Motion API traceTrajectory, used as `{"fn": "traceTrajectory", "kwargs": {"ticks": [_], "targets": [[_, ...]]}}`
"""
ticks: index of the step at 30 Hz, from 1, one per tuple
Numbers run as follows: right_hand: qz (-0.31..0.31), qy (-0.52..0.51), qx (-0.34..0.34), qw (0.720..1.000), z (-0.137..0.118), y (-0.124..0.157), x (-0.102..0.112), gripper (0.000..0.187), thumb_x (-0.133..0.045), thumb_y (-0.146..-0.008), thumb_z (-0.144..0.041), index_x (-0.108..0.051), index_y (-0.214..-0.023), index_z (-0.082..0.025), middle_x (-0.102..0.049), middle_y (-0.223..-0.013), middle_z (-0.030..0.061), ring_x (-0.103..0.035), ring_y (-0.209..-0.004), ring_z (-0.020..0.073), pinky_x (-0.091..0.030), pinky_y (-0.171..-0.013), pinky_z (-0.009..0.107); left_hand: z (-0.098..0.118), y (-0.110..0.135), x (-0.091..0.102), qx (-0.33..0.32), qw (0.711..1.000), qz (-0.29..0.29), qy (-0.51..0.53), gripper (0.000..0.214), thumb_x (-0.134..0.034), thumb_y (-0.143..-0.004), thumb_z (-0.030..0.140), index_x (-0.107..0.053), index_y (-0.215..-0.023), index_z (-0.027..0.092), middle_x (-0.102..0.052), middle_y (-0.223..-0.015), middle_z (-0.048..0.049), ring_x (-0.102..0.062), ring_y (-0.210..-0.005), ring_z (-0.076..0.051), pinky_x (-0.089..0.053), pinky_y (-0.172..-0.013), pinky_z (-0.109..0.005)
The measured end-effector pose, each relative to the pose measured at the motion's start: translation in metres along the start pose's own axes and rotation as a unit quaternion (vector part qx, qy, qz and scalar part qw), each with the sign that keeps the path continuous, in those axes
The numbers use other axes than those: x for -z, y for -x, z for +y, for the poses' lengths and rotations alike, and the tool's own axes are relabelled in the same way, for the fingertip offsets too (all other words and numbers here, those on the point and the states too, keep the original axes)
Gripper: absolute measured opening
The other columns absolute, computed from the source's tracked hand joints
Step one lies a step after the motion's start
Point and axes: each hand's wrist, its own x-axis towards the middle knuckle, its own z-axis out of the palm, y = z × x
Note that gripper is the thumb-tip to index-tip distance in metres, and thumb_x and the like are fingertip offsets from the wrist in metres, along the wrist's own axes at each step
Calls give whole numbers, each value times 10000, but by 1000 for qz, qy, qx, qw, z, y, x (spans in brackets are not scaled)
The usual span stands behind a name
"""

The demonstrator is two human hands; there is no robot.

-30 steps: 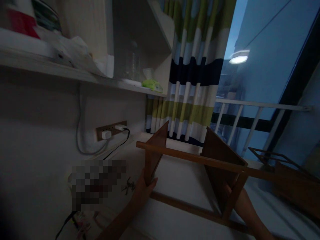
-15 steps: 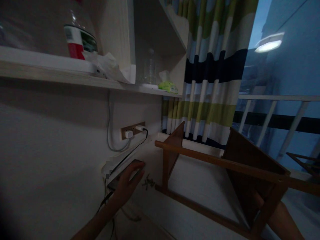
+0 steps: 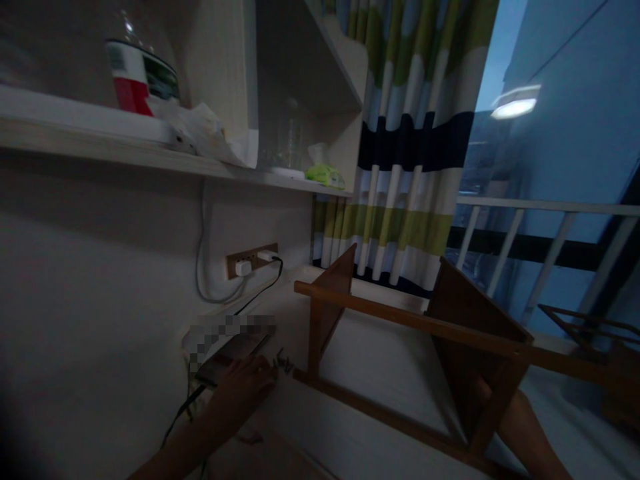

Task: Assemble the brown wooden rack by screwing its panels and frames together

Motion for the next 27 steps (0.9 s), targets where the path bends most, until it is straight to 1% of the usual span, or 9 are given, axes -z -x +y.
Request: {"fn": "traceTrajectory", "kwargs": {"ticks": [3, 6, 8, 11, 17, 19, 21, 24, 27], "targets": [[-38, -18, -20, 999, 0, 0, 2, 511, -394, -603, -539, -528, -907, -151, -633, -939, 161, -561, -954, 317, -478, -790, 351, 1, -5, -3, 5, 1000, -19, -8, 199, -442, -801, 162, -616, -880, 219, -597, -964, -48, -497, -932, -226, -329, -800, -379], [-40, -30, -27, 998, 0, 1, 2, 528, -409, -600, -548, -545, -911, -143, -635, -936, 162, -560, -951, 324, -485, -779, 362, -1, -6, -11, 0, 1000, -11, -10, 219, -401, -827, 183, -614, -875, 205, -603, -944, -51, -499, -921, -220, -325, -805, -374], [-44, -38, -23, 998, 1, 1, 2, 488, -424, -589, -545, -567, -847, -156, -642, -914, 157, -578, -911, 330, -499, -749, 367, -3, -7, -17, -14, 1000, 4, -6, 217, -397, -830, 192, -611, -865, 196, -603, -933, -55, -500, -913, -212, -328, -804, -361], [-35, -36, -5, 999, 5, 0, 2, 395, -445, -594, -505, -580, -795, -192, -660, -851, 122, -604, -842, 321, -519, -682, 365, -5, -7, -22, -24, 1000, 14, 1, 216, -393, -830, 178, -608, -855, 188, -602, -926, -62, -505, -908, -217, -332, -796, -365], [-21, -34, 35, 999, 9, -3, 3, 267, -470, -606, -449, -582, -734, -244, -670, -833, 69, -604, -863, 292, -516, -728, 339, -5, -6, -20, -28, 1000, 3, 13, 209, -402, -812, 137, -599, -859, 185, -598, -940, -71, -521, -898, -218, -339, -794, -365], [-19, -34, 30, 999, 6, -2, 4, 281, -462, -604, -459, -574, -734, -237, -668, -839, 82, -604, -858, 298, -511, -743, 356, -5, -5, -18, -17, 1000, 1, 10, 215, -395, -815, 144, -589, -900, 186, -597, -960, -71, -523, -913, -225, -344, -792, -367], [-14, -37, 30, 999, 2, 0, 3, 341, -450, -609, -476, -566, -792, -213, -654, -909, 109, -589, -895, 309, -496, -778, 379, -6, -5, -18, -7, 1000, -10, 1, 222, -389, -821, 163, -583, -927, 187, -603, -961, -71, -525, -923, -234, -346, -792, -375], [-6, -40, 32, 999, -3, 1, 3, 430, -438, -617, -492, -550, -880, -171, -623, -995, 147, -559, -957, 320, -486, -797, 385, -6, -7, -18, -7, 1000, -25, 4, 223, -384, -829, 179, -591, -909, 178, -616, -928, -71, -533, -897, -228, -355, -788, -367], [-13, -32, 17, 999, -5, 1, 3, 405, -439, -609, -498, -558, -831, -181, -642, -932, 141, -577, -922, 319, -506, -752, 361, -5, -7, -18, -11, 999, -21, 24, 217, -381, -831, 167, -594, -872, 162, -615, -905, -75, -537, -865, -211, -363, -784, -351]]}}
